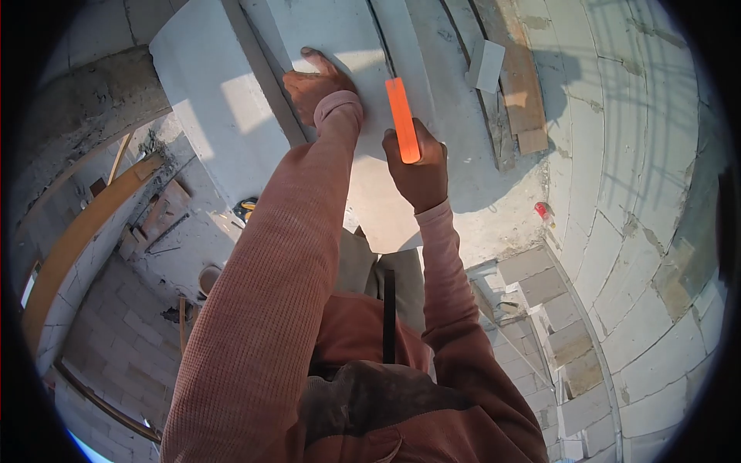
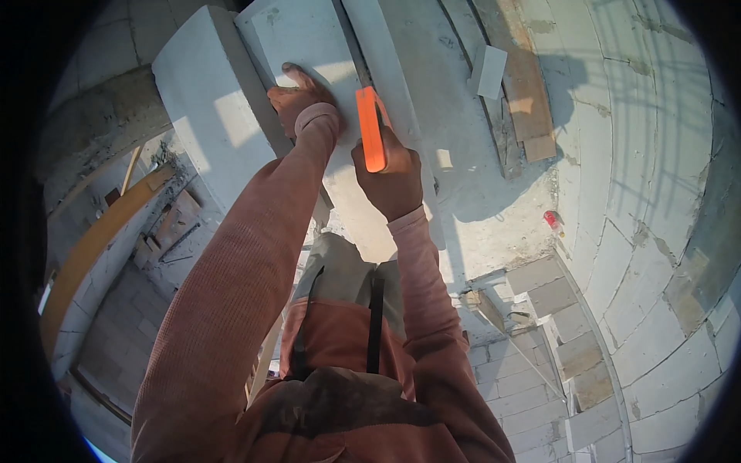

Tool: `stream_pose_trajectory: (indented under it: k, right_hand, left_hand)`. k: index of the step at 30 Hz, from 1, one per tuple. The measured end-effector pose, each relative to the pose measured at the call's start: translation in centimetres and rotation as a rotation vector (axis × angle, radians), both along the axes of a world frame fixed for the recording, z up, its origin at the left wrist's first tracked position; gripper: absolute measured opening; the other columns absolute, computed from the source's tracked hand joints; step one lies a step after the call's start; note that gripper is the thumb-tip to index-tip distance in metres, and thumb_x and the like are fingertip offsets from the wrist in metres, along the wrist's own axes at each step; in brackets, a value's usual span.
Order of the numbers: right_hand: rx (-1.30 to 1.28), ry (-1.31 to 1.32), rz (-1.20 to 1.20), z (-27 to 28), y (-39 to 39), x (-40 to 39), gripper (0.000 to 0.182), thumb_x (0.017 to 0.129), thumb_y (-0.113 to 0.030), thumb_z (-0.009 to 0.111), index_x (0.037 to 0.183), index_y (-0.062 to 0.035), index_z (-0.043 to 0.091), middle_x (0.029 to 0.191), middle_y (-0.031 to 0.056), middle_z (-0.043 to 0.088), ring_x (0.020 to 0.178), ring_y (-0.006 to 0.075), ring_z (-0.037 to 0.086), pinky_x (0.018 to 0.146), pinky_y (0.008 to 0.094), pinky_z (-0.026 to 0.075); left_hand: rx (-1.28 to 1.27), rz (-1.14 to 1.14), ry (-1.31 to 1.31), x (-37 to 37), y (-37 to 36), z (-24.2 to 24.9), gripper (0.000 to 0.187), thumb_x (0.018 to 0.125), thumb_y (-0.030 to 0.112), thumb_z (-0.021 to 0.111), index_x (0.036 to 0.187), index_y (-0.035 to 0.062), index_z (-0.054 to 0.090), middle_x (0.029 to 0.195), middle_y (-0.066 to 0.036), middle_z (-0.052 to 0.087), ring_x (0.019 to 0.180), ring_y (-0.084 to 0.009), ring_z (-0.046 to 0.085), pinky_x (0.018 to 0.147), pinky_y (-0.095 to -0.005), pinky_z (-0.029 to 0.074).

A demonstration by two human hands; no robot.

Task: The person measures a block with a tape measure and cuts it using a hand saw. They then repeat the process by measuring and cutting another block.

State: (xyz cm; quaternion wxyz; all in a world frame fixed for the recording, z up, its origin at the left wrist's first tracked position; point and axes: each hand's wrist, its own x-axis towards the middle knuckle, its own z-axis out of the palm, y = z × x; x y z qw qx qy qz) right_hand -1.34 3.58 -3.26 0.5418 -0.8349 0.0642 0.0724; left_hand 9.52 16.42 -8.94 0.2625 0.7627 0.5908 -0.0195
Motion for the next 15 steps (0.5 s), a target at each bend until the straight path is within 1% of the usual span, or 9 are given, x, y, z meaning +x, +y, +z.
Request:
stream_pose_trajectory:
  k: [2, 3, 4, 5, 8, 9, 11, 13, 15]
  right_hand:
    - [0.008, -0.023, -0.019, -0.1, -0.8, -3.8, 0.01, 0.089, -0.006, 0.068, 0.088, -0.0005, 0.06, 0.063, 0.0107, 0.058, 0.05, 0.0212, 0.058, 0.056, 0.034, 0.05]
    - [-0.005, 0.012, -0.032, 0.4, -1.6, -6.4, 0.01, 0.088, -0.006, 0.069, 0.088, -0.0004, 0.06, 0.062, 0.0109, 0.059, 0.05, 0.0219, 0.059, 0.055, 0.0343, 0.05]
    - [-0.059, 0.05, -0.031, 1.1, -2.4, -8.7, 0.01, 0.088, -0.006, 0.068, 0.089, 0.0003, 0.061, 0.062, 0.011, 0.059, 0.05, 0.0225, 0.061, 0.055, 0.0346, 0.05]
    - [-0.093, 0.11, -0.017, 1.1, -3.3, -10.6, 0.01, 0.089, -0.006, 0.069, 0.089, 0.0013, 0.062, 0.063, 0.0101, 0.059, 0.05, 0.0213, 0.057, 0.055, 0.0327, 0.049]
    - [-0.054, 0.265, -0.043, 2.5, -3.7, -7.0, 0.011, 0.088, -0.005, 0.069, 0.087, -0.0009, 0.059, 0.071, 0.0123, 0.064, 0.053, 0.0269, 0.064, 0.054, 0.036, 0.052]
    - [-0.011, 0.194, -0.032, 2.5, -3.1, -4.6, 0.017, 0.089, -0.007, 0.069, 0.08, -0.0009, 0.055, 0.067, 0.0125, 0.06, 0.052, 0.0274, 0.062, 0.054, 0.0364, 0.051]
    - [-0.122, -0.166, 0.095, 1.6, -1.3, -0.6, 0.02, 0.091, -0.012, 0.068, 0.08, -0.0013, 0.056, 0.063, 0.012, 0.058, 0.053, 0.03, 0.062, 0.055, 0.0377, 0.051]
    - [0.004, -0.067, 0.018, 2.6, 0.5, 3.2, 0.016, 0.091, -0.009, 0.068, 0.084, 0.0019, 0.06, 0.067, 0.0067, 0.057, 0.06, 0.0128, 0.052, 0.06, 0.0307, 0.047]
    - [-0.057, 0.168, 0.051, 5.5, 1.4, 7.4, 0.02, 0.093, -0.015, 0.069, 0.086, 0.0016, 0.06, 0.068, 0.0073, 0.058, 0.061, 0.014, 0.053, 0.06, 0.0314, 0.047]
  left_hand:
    - [0.034, 0.0, 0.007, 0.1, 0.2, -0.5, 0.056, 0.1, 0.062, 0.047, 0.092, 0.0071, 0.05, 0.084, -0.013, 0.06, 0.082, -0.0318, 0.069, 0.073, -0.0456, 0.056]
    - [-0.052, -0.006, 0.024, 0.2, 0.4, -0.1, 0.065, 0.099, 0.069, 0.037, 0.1, 0.0062, 0.052, 0.096, -0.016, 0.062, 0.093, -0.037, 0.068, 0.084, -0.0507, 0.054]
    - [-0.03, -0.013, 0.026, -0.1, 0.3, 0.2, 0.061, 0.1, 0.067, 0.04, 0.096, 0.0068, 0.051, 0.091, -0.015, 0.061, 0.089, -0.0355, 0.068, 0.081, -0.0495, 0.054]
    - [-0.01, -0.017, 0.024, -0.1, 0.0, 0.6, 0.058, 0.1, 0.064, 0.043, 0.092, 0.0074, 0.05, 0.087, -0.014, 0.06, 0.085, -0.034, 0.068, 0.078, -0.0482, 0.055]
    - [0.023, -0.019, 0.013, -0.1, 0.2, 0.1, 0.055, 0.101, 0.061, 0.047, 0.088, 0.008, 0.048, 0.081, -0.013, 0.058, 0.079, -0.0332, 0.067, 0.074, -0.0476, 0.055]
    - [0.031, -0.021, 0.012, 0.0, 0.3, -0.2, 0.055, 0.101, 0.061, 0.047, 0.087, 0.008, 0.048, 0.081, -0.013, 0.058, 0.078, -0.0335, 0.067, 0.073, -0.0479, 0.055]
    - [0.028, -0.036, 0.015, 0.0, 0.5, -0.4, 0.054, 0.101, 0.061, 0.047, 0.088, 0.0078, 0.049, 0.08, -0.013, 0.058, 0.077, -0.0336, 0.067, 0.072, -0.0477, 0.055]
    - [0.063, -0.046, -0.003, -0.2, 0.3, -0.8, 0.054, 0.1, 0.06, 0.048, 0.088, 0.0076, 0.049, 0.08, -0.013, 0.059, 0.076, -0.0335, 0.067, 0.07, -0.0474, 0.055]
    - [0.147, -0.043, -0.047, -0.3, 0.3, -1.5, 0.054, 0.1, 0.06, 0.049, 0.088, 0.0075, 0.05, 0.081, -0.013, 0.06, 0.075, -0.0333, 0.068, 0.069, -0.047, 0.055]
